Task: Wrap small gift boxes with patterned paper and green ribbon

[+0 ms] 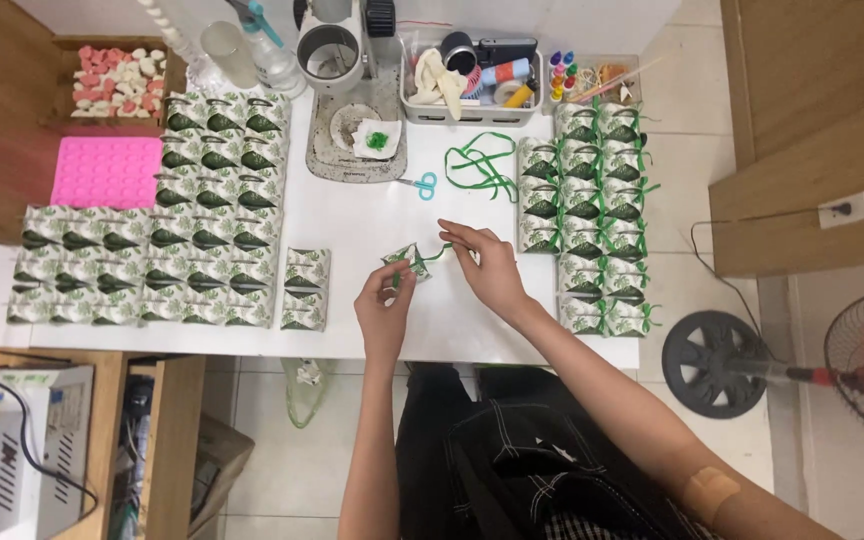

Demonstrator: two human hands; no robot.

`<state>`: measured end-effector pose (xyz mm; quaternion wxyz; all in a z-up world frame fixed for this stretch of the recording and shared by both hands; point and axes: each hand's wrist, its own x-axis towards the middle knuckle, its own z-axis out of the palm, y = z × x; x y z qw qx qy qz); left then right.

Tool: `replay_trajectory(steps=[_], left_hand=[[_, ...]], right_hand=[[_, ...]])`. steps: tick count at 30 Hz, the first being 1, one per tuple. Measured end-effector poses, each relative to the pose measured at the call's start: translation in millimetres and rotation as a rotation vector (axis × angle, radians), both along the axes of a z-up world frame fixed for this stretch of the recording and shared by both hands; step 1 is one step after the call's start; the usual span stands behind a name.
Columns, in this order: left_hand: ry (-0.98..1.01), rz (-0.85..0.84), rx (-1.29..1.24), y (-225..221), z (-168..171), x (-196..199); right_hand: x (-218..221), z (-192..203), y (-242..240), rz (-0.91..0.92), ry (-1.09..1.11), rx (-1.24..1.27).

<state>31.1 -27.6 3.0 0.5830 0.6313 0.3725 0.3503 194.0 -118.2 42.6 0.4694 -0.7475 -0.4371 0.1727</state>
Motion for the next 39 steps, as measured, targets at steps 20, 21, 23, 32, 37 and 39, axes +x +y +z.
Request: replay_trajectory(steps=[20,21,23,32,37,39], left_hand=[[-0.039,0.190,0.127,-29.0,5.2,50.0],[-0.045,0.205,0.125,-27.6,8.6,49.5],[-0.041,0.205,0.134,-25.7,17.4,47.3],[-0.019,0.140,0.167,-12.2,15.7,42.4],[-0.003,0.109,0.183,-7.1,21.8,39.4],[-0.051,0.096,0.179,-6.0,21.6,37.7]], right_hand=[[13.1,17.1,-0.1,0.258,-0.073,0.120],[12.3,16.8,0.9,0.187,-0.089,0.139],[12.1,15.7,-0.6,0.146,-0.071,0.125],[2.5,30.9,1.3,0.149,-0.366,0.232],[-2.9,29.0,2.5,0.144,-0.355,0.268],[-7.7,37.2,1.5,0.124,-0.316,0.242]])
